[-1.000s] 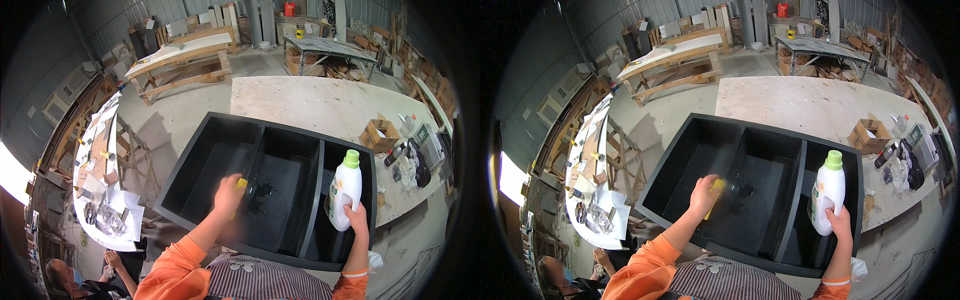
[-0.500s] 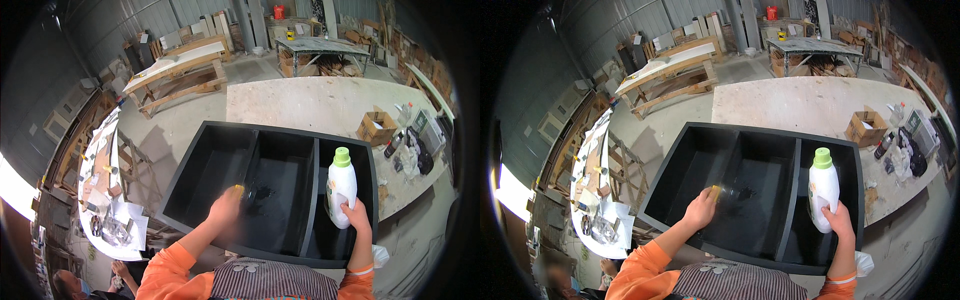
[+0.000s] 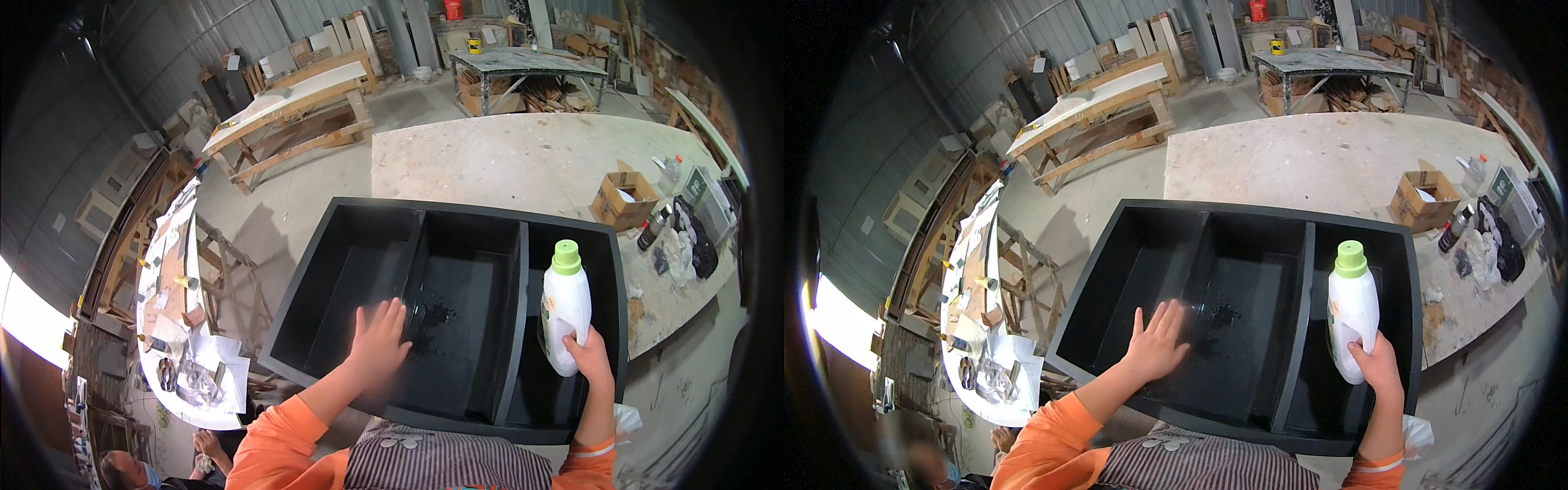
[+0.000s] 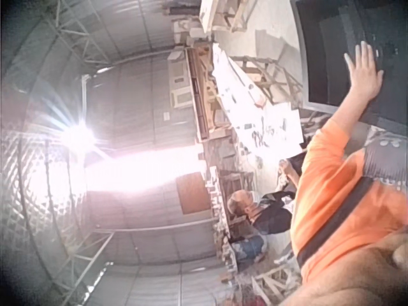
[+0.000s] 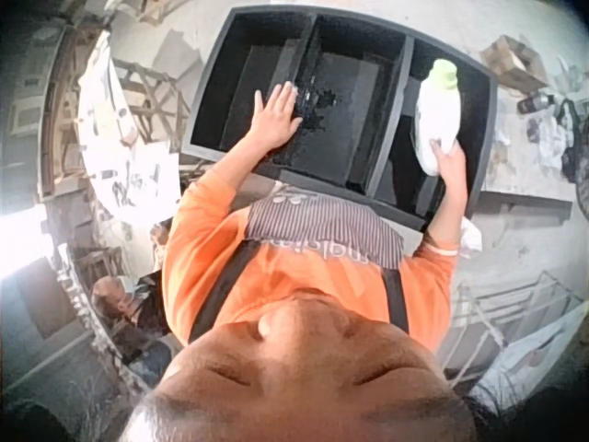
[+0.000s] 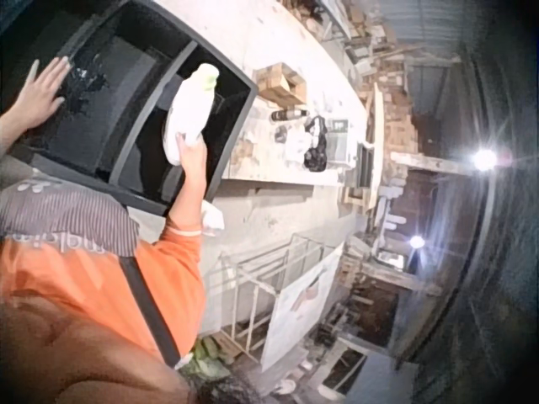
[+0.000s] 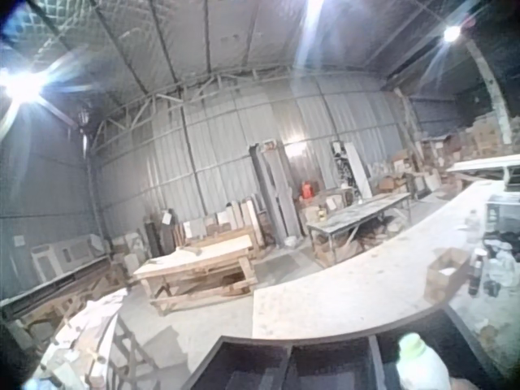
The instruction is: The person cleans the interior of a black three-compartment cabinet. They wipe the surfaces with a cloth, apply liquid from a white bottle, and continue scrubbing with a yellow sponge. The person also briefly handles a black plastic bag and a small white stick before resuming cleaning.
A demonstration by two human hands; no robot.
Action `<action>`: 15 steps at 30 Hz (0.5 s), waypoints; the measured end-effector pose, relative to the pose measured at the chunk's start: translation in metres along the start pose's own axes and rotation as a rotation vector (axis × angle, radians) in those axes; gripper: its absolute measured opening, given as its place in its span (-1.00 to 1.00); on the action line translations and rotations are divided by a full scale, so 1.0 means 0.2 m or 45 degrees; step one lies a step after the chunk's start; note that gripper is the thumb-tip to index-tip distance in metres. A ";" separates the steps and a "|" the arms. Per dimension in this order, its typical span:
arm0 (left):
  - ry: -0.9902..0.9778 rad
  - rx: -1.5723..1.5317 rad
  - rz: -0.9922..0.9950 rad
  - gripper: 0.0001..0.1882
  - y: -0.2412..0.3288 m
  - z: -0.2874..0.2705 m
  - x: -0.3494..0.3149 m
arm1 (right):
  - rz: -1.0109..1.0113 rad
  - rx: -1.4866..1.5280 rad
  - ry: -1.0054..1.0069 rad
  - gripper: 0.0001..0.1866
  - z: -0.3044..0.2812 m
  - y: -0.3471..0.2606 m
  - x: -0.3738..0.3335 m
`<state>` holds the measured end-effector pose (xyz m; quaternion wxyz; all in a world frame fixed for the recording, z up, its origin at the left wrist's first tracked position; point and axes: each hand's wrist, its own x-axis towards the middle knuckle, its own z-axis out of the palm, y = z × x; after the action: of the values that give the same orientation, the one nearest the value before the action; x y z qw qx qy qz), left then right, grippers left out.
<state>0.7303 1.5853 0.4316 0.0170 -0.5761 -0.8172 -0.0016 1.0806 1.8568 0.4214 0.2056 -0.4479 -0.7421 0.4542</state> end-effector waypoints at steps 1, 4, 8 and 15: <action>0.020 0.015 -0.003 -0.16 0.00 0.01 0.04 | 0.011 0.001 0.001 -0.62 0.00 0.01 0.00; 0.061 0.072 -0.002 -0.17 -0.02 0.05 0.16 | 0.026 0.028 -0.004 -0.65 0.00 0.05 0.02; 0.070 0.185 0.010 -0.17 -0.06 0.09 0.38 | 0.068 0.065 0.019 -0.71 0.00 0.10 0.04; -0.111 0.382 0.049 -0.22 -0.07 0.08 0.51 | 0.063 0.227 0.074 -0.81 -0.01 0.20 0.04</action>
<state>0.6824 1.6771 0.4186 0.0674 -0.5823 -0.7969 0.1461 1.0964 1.8712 0.3879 0.2547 -0.4590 -0.6813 0.5102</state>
